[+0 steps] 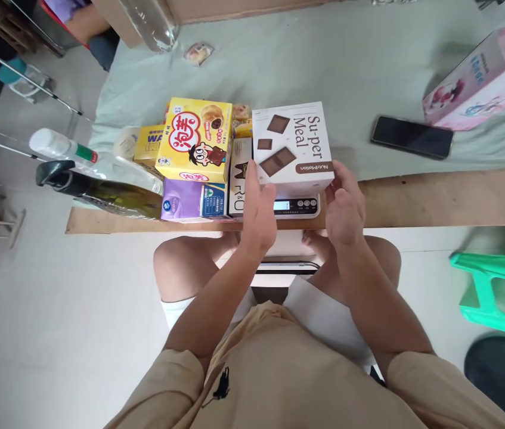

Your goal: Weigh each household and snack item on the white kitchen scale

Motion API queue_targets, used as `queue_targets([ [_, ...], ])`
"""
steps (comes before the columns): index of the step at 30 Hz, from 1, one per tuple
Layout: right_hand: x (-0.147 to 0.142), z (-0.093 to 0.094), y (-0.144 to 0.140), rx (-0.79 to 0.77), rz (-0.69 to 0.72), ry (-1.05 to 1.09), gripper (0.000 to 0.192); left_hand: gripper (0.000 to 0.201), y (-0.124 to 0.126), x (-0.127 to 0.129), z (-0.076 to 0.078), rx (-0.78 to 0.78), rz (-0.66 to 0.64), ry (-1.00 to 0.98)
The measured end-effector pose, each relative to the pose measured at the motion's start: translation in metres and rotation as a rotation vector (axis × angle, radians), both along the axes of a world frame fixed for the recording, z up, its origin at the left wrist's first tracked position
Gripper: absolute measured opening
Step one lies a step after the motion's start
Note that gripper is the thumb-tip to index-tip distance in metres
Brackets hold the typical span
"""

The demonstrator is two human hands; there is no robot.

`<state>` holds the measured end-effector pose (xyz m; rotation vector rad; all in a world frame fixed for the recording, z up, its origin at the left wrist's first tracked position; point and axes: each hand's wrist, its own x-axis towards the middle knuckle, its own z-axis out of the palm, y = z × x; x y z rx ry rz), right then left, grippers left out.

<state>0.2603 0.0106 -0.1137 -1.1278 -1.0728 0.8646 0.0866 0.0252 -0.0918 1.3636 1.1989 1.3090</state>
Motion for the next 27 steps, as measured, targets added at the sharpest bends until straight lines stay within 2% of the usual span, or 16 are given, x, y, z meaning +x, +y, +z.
queue_targets([
  [4, -0.001, 0.000, -0.003, 0.014, -0.180, 0.128, 0.041, 0.068, -0.025, -0.008, 0.006, 0.446, -0.034, 0.079],
  [6, -0.001, 0.001, -0.003, 0.029, -0.243, 0.158, 0.037, 0.068, -0.041, -0.015, 0.007, 0.536, -0.011, 0.068],
  [7, 0.000, 0.001, -0.002, 0.034, -0.256, 0.171, 0.036, 0.062, -0.048, -0.018, 0.007, 0.527, 0.015, 0.061],
  [10, -0.001, 0.001, 0.000, 0.041, -0.265, 0.192, 0.034, 0.025, -0.066, -0.027, 0.006, 0.429, 0.076, 0.079],
  [11, -0.001, 0.001, 0.000, 0.040, -0.264, 0.193, 0.034, 0.024, -0.070, -0.029, 0.005, 0.393, 0.090, 0.093],
  [16, -0.003, -0.003, 0.000, 0.035, -0.253, 0.161, 0.030, 0.023, -0.065, -0.038, 0.007, 0.330, 0.140, 0.143],
  [20, -0.002, -0.004, -0.001, 0.024, -0.243, 0.111, 0.028, 0.038, -0.060, -0.042, 0.009, 0.337, 0.061, 0.116],
  [23, -0.002, -0.001, -0.002, 0.004, -0.246, 0.152, 0.024, 0.033, -0.059, -0.042, 0.011, 0.293, -0.006, 0.082],
  [27, -0.001, 0.003, -0.002, -0.015, -0.246, 0.182, 0.019, 0.040, -0.054, -0.041, 0.014, 0.292, 0.019, 0.079],
])
